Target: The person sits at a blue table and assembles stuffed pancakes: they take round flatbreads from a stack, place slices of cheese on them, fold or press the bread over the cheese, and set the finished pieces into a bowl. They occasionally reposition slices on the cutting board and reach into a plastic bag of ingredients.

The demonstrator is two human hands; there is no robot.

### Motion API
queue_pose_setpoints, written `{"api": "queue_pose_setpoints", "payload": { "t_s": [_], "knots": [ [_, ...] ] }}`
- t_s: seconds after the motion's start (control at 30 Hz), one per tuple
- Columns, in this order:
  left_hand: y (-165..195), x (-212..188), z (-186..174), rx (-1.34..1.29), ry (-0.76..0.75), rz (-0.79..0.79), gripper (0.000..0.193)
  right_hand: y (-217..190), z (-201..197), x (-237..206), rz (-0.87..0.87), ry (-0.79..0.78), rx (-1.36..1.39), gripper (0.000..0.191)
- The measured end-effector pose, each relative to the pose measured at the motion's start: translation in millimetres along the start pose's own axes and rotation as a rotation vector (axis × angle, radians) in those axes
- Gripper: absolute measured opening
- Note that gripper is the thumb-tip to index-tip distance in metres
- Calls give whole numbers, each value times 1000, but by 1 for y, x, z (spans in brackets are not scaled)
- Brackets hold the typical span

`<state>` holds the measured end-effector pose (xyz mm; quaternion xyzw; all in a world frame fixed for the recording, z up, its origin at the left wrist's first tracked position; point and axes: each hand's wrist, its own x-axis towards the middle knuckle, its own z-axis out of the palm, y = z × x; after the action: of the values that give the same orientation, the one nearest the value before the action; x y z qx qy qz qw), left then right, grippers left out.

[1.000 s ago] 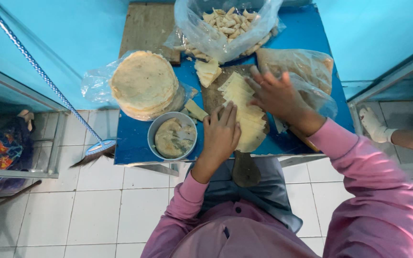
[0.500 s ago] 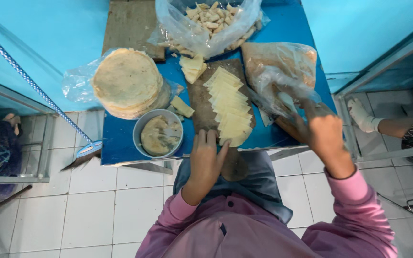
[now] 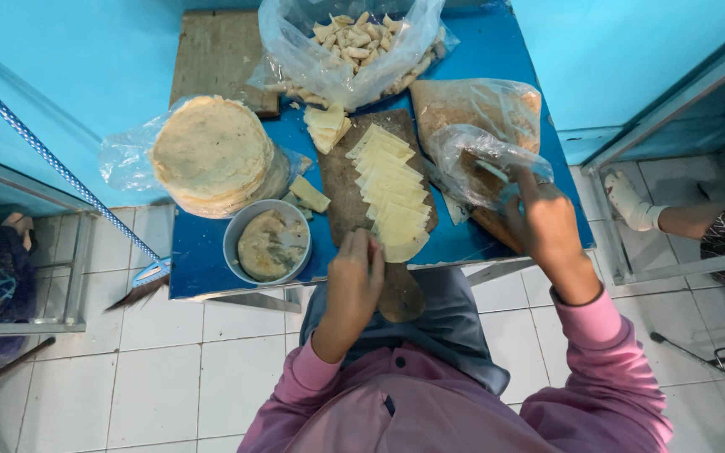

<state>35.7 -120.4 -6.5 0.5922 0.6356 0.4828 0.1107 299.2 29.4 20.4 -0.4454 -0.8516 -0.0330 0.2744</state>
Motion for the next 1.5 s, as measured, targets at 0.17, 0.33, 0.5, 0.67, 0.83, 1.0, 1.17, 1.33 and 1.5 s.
{"api": "queue_pose_setpoints", "payload": {
  "t_s": [0.17,0.33,0.5,0.67,0.83,1.0,1.17,1.33,1.5],
  "knots": [
    [-3,0,-7,-195,8,-109,11,-2,8,6,-30,233,208,23],
    [-6,0,-7,-207,9,-92,12,10,24,12,-69,289,86,23],
    [-7,-5,-4,-218,45,-69,14,12,40,7,-121,269,153,28],
    [-9,-9,-2,-227,68,-93,15,8,35,3,-22,347,253,27],
    [-11,-11,1,-217,93,-46,16,2,37,12,69,298,464,26],
    [-11,-12,3,-205,83,-41,21,5,37,11,223,281,578,25],
    [-10,-13,0,-182,77,-31,24,14,35,8,295,324,774,26],
    [-7,-14,-2,-206,24,-136,30,15,20,-7,266,362,897,26],
    [-7,-14,-2,-215,18,-120,28,-4,-1,-27,347,344,998,28]
  ]
}}
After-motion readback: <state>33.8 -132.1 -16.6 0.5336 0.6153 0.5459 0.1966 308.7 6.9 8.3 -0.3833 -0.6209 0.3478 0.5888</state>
